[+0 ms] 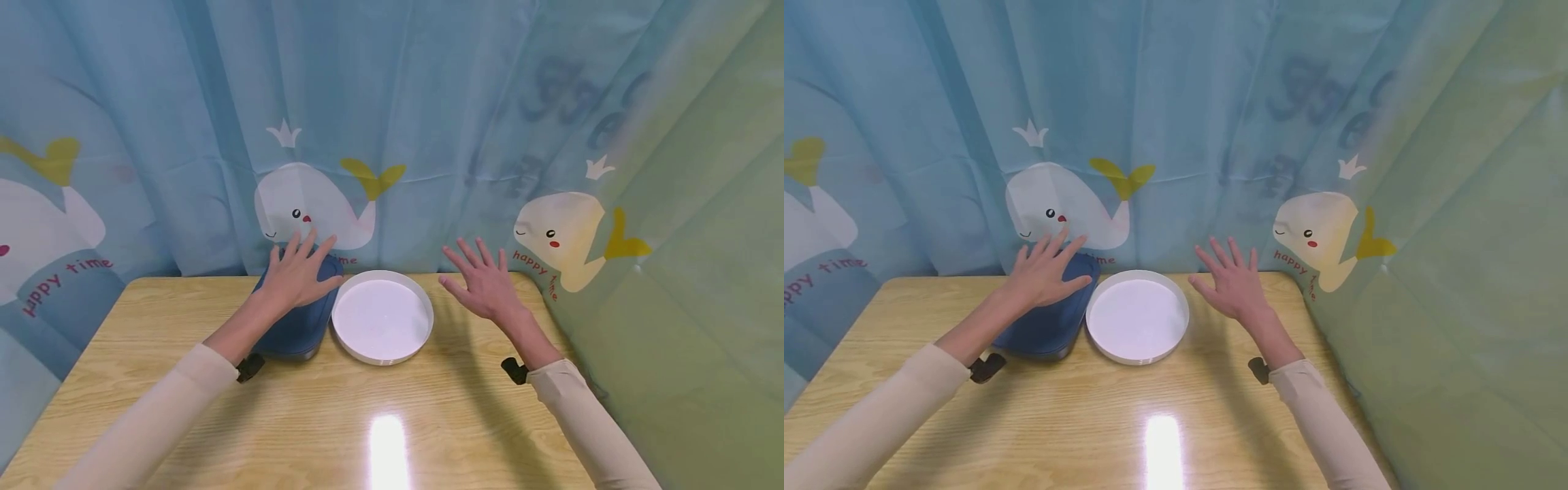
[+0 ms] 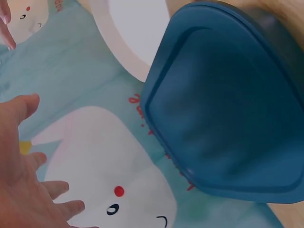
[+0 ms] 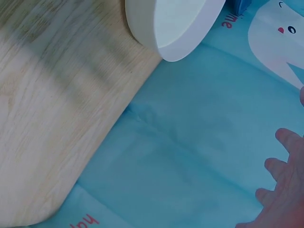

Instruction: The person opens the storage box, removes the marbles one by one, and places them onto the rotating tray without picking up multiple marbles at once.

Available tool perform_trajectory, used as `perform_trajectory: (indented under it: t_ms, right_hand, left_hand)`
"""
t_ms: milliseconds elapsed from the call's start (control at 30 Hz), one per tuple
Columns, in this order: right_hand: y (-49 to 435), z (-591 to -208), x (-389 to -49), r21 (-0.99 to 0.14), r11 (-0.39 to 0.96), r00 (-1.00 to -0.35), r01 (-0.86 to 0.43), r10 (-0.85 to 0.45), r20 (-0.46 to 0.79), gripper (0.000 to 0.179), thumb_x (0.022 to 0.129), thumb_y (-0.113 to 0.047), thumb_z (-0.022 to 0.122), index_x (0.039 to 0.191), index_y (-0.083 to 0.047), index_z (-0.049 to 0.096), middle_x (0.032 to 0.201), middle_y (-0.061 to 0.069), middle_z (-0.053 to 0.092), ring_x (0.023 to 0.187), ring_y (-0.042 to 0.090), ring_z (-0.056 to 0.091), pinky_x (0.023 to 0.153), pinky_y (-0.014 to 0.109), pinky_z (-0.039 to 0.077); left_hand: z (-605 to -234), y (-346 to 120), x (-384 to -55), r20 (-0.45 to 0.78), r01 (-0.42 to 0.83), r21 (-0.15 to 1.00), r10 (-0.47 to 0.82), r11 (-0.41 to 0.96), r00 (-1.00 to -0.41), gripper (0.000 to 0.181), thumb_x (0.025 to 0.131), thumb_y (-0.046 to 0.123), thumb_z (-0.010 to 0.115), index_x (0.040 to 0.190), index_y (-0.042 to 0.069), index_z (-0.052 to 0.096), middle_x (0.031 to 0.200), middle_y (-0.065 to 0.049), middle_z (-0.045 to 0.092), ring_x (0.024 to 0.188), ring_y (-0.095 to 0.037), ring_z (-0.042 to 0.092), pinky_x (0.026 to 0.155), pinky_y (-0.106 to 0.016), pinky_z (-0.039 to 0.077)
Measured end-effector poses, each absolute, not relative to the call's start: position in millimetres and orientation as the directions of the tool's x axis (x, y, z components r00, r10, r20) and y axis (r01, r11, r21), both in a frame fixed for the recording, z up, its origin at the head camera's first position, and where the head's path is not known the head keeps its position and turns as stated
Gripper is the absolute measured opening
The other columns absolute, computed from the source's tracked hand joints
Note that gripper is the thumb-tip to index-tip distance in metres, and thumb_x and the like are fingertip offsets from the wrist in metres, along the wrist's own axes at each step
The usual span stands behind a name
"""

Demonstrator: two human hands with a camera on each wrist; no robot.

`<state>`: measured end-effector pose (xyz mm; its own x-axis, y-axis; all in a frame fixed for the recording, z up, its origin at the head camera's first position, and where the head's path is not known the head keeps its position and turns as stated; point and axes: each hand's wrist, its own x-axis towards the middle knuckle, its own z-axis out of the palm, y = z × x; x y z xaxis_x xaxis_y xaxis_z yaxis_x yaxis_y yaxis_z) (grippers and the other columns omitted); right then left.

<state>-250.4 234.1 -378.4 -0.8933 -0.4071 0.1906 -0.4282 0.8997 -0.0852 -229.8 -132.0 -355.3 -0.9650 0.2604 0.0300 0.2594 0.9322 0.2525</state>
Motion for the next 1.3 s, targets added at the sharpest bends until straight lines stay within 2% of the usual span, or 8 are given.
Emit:
perform_trajectory:
  t_ms: [167,333,567,767,1000,1300]
  right_hand:
    - [230.6,-378.0,-249.0,-0.094,0.898,-0.895,-0.431,-0.411,0.174,0.066,0.101,-0.055,0.047,0.157,-0.022,0.034,0.164,0.009,0.021,0.15,0.038,0.008,0.11,0.069,0.004]
    - [227.2,-379.1,-248.3,-0.13,0.886,-0.888,-0.446,-0.419,0.19,0.064,0.101,-0.05,0.049,0.156,-0.018,0.036,0.163,0.011,0.024,0.149,0.04,0.011,0.111,0.066,0.013]
    - [219.3,-381.9,-246.8,-0.181,0.856,-0.867,-0.485,-0.444,0.225,0.064,0.101,-0.045,0.051,0.155,-0.012,0.037,0.16,0.017,0.027,0.146,0.045,0.018,0.113,0.061,0.019]
    - [209.5,-383.4,-246.7,-0.28,0.823,-0.868,-0.494,-0.448,0.215,0.064,0.102,-0.043,0.052,0.155,-0.011,0.035,0.161,0.017,0.026,0.146,0.044,0.018,0.113,0.06,0.02]
    - [198.8,-388.0,-247.3,-0.342,0.8,-0.87,-0.493,-0.445,0.214,0.065,0.102,-0.043,0.053,0.156,-0.012,0.034,0.16,0.016,0.027,0.146,0.041,0.02,0.113,0.058,0.022]
    - [181.4,-395.8,-244.6,-0.427,0.762,-0.873,-0.487,-0.44,0.21,0.058,0.102,-0.039,0.053,0.152,-0.01,0.041,0.158,0.016,0.031,0.144,0.037,0.027,0.111,0.057,0.027]
  left_hand:
    - [-357.9,-137.4,-227.5,0.051,0.29,0.26,0.287,0.921,-0.957,0.077,0.098,0.046,0.057,0.159,0.015,0.023,0.163,-0.022,0.013,0.146,-0.046,0.013,0.108,-0.072,0.011]
    - [-362.2,-143.8,-225.9,0.107,0.335,0.266,0.318,0.904,-0.942,0.072,0.099,0.038,0.059,0.158,0.011,0.028,0.16,-0.023,0.02,0.143,-0.047,0.023,0.107,-0.071,0.019]
    - [-367.4,-154.3,-225.3,0.142,0.376,0.34,0.348,0.862,-0.926,0.068,0.099,0.029,0.062,0.156,0.008,0.031,0.156,-0.028,0.027,0.139,-0.049,0.03,0.104,-0.069,0.028]
    - [-372.2,-167.0,-225.6,0.104,0.361,0.428,0.352,0.828,-0.93,0.067,0.1,0.024,0.061,0.156,0.006,0.028,0.157,-0.027,0.025,0.14,-0.049,0.027,0.105,-0.068,0.027]
    - [-377.1,-180.8,-222.8,0.071,0.337,0.476,0.346,0.813,-0.936,0.067,0.101,0.022,0.06,0.156,0.004,0.027,0.156,-0.028,0.026,0.141,-0.049,0.025,0.104,-0.07,0.025]
    - [-382.9,-198.9,-219.9,0.078,0.323,0.532,0.334,0.783,-0.939,0.063,0.101,0.017,0.058,0.152,-0.004,0.028,0.153,-0.03,0.031,0.139,-0.048,0.03,0.107,-0.062,0.029]
